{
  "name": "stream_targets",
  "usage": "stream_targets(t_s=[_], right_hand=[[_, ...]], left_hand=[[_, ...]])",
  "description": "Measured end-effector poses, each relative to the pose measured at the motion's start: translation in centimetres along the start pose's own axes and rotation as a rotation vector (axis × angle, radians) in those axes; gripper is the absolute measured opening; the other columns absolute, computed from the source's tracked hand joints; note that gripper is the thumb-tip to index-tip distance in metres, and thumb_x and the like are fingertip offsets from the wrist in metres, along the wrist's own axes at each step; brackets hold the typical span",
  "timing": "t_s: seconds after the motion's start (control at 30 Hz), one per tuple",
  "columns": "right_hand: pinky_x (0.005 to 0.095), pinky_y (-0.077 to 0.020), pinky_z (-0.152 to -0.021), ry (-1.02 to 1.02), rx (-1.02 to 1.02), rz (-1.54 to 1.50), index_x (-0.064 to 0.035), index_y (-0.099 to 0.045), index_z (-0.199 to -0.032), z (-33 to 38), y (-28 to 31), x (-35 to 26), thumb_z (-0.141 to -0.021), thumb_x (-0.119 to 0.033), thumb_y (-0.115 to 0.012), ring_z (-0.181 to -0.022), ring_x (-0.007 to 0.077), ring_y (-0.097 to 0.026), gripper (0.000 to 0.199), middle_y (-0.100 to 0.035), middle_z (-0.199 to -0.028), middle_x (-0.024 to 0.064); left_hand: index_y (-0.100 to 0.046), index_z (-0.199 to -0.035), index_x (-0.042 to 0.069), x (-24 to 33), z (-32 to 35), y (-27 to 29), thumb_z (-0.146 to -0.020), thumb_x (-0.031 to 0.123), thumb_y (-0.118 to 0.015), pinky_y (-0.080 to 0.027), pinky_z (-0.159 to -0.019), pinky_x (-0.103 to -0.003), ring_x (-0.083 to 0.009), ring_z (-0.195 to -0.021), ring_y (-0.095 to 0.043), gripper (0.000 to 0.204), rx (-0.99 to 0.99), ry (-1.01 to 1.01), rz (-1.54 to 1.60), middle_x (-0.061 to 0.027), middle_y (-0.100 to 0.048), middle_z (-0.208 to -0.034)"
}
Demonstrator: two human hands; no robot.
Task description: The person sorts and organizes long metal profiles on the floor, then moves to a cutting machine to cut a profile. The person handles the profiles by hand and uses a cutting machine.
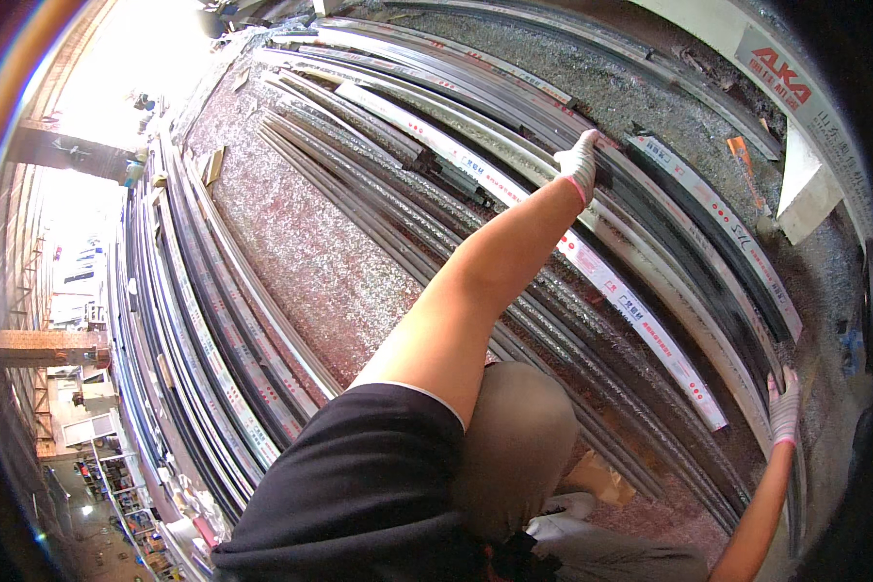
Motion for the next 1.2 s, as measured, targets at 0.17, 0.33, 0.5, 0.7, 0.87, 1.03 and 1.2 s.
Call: stream_targets(t_s=[0.17, 0.33, 0.5, 0.7, 0.87, 1.03, 1.2], right_hand=[[0.0443, -0.0413, -0.110, 0.077, -0.195, -0.011, 0.0070, -0.060, -0.130, -5.1, 0.1, -3.3, -0.099, -0.038, -0.064, -0.125, 0.0418, -0.055, 0.054, -0.060, -0.131, 0.0278], [0.0451, -0.0417, -0.110, 0.138, -0.100, 0.029, 0.0020, -0.062, -0.133, -11.1, -1.6, -6.2, -0.099, -0.040, -0.064, -0.129, 0.0410, -0.054, 0.054, -0.060, -0.135, 0.0261], [0.0460, -0.0441, -0.108, 0.133, 0.019, 0.165, -0.0043, -0.059, -0.138, -14.3, -4.7, -8.9, -0.100, -0.047, -0.060, -0.129, 0.0396, -0.054, 0.057, -0.057, -0.141, 0.0216], [0.0459, -0.0470, -0.105, 0.125, 0.063, 0.370, -0.0097, -0.063, -0.132, -8.8, -5.8, -11.8, -0.103, -0.042, -0.052, -0.119, 0.0350, -0.059, 0.045, -0.060, -0.136, 0.0139], [0.0456, -0.0468, -0.105, 0.543, -0.003, 0.182, -0.0094, -0.065, -0.126, 1.6, -4.5, -16.8, -0.092, -0.029, -0.066, -0.119, 0.0338, -0.059, 0.039, -0.061, -0.134, 0.0132], [0.0436, -0.0450, -0.110, 0.657, -0.105, 0.024, -0.0098, -0.062, -0.135, 11.9, -9.6, -18.8, -0.091, -0.030, -0.067, -0.124, 0.0303, -0.058, 0.049, -0.062, -0.132, 0.0122], [0.0468, -0.0483, -0.105, 0.397, -0.003, -0.096, -0.0029, -0.058, -0.135, 14.0, -14.6, -19.7, -0.093, -0.045, -0.069, -0.116, 0.0305, -0.060, 0.060, -0.063, -0.122, 0.0161]], left_hand=[[-0.057, -0.124, 0.003, -0.9, 3.3, 0.4, -0.086, 0.030, -0.077, -0.061, -0.066, -0.041, -0.0259, -0.083, -0.070, 0.050, -0.166, 0.072, -0.034, -0.0144, -0.066, -0.108], [-0.063, -0.126, 0.004, -1.9, 16.1, 4.5, -0.093, 0.027, -0.074, -0.054, -0.094, -0.034, -0.0179, -0.107, -0.064, 0.041, -0.769, -0.085, -0.493, -0.0087, -0.069, -0.114], [-0.063, -0.126, 0.005, -1.4, 24.9, 14.8, -0.093, 0.026, -0.072, -0.054, -0.097, -0.037, -0.0299, -0.109, -0.069, 0.040, -0.886, -0.550, -1.033, -0.0191, -0.069, -0.116], [-0.060, -0.130, 0.005, -2.9, 27.4, 22.9, -0.084, 0.012, -0.075, -0.047, -0.107, -0.044, -0.0374, -0.126, -0.056, 0.049, -1.038, -0.792, -1.330, -0.0166, -0.060, -0.134], [-0.061, -0.131, 0.004, -0.9, 28.0, 27.1, -0.088, 0.007, -0.070, -0.044, -0.110, -0.043, -0.0340, -0.128, -0.057, 0.045, -0.910, -0.668, -1.370, -0.0159, -0.062, -0.134], [-0.061, -0.131, 0.004, 1.3, 29.0, 30.7, -0.091, 0.011, -0.070, -0.047, -0.107, -0.042, -0.0334, -0.123, -0.060, 0.042, -0.757, -0.687, -1.400, -0.0155, -0.064, -0.130], [-0.057, -0.135, 0.004, 4.8, 29.2, 34.5, -0.092, 0.008, -0.068, -0.047, -0.108, -0.042, -0.0330, -0.126, -0.058, 0.044, -0.758, -0.597, -1.718, -0.0171, -0.059, -0.135]])
Point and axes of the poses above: each hand's wrist, its own z-axis away from the middle knuckle, its own y-axis out of the back of the hand, x = y × z, the point moved 6 cm from there along -z, towards the middle knuckle
